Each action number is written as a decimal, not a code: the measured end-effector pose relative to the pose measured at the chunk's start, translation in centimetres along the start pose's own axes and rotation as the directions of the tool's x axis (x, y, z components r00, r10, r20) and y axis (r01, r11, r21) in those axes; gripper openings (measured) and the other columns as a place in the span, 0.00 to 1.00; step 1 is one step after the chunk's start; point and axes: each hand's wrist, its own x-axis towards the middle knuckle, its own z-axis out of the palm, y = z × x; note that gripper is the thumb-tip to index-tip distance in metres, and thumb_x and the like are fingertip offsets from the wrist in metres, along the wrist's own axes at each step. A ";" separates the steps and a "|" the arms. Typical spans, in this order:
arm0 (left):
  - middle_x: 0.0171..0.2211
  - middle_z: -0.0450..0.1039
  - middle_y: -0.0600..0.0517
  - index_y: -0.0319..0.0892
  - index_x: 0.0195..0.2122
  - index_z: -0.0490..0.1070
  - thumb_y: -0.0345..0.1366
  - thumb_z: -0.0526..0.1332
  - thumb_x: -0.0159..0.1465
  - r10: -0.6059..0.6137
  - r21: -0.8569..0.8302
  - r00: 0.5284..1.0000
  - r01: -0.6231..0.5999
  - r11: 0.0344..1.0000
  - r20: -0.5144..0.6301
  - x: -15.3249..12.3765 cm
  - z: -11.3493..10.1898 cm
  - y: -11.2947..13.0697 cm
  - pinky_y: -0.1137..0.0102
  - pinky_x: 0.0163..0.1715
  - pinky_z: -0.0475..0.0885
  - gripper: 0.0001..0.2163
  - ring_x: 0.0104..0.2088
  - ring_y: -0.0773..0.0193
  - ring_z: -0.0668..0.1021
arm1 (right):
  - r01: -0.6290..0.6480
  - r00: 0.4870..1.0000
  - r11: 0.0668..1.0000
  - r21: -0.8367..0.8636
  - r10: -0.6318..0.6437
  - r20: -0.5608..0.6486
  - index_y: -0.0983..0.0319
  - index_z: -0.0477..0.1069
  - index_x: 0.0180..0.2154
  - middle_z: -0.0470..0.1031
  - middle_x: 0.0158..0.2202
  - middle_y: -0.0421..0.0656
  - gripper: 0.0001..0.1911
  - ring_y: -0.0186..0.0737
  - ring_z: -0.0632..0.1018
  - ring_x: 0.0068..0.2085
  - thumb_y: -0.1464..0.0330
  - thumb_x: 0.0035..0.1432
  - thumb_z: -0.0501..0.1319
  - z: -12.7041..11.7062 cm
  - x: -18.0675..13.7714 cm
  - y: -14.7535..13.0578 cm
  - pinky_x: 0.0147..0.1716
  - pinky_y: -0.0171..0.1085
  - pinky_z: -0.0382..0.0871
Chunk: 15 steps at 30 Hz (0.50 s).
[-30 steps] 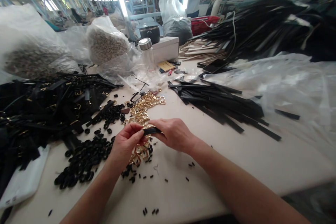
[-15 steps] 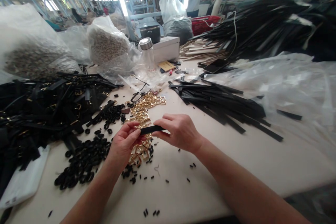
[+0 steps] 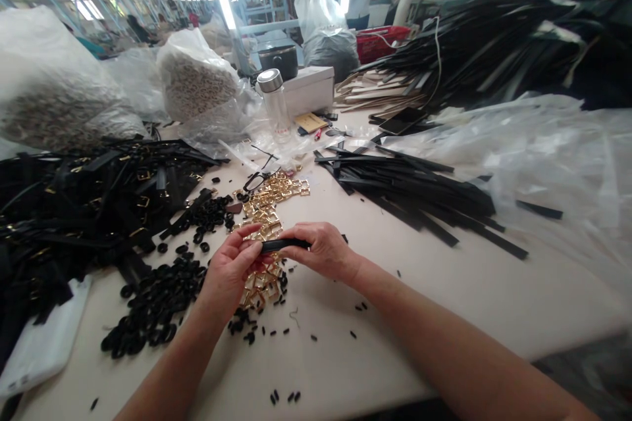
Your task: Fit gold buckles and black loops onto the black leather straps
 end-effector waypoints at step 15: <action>0.32 0.79 0.51 0.39 0.47 0.71 0.37 0.72 0.51 -0.030 -0.036 0.999 0.031 0.999 0.023 0.1 0.4 0.1 0.74 0.27 0.76 0.23 0.24 0.68 0.79 | 0.023 0.999 0.998 -0.053 -0.025 -0.033 0.59 0.77 0.41 0.80 0.37 0.40 0.11 0.33 0.78 0.34 0.62 0.58 0.66 0.1 -0.1 -0.2 0.34 0.30 0.66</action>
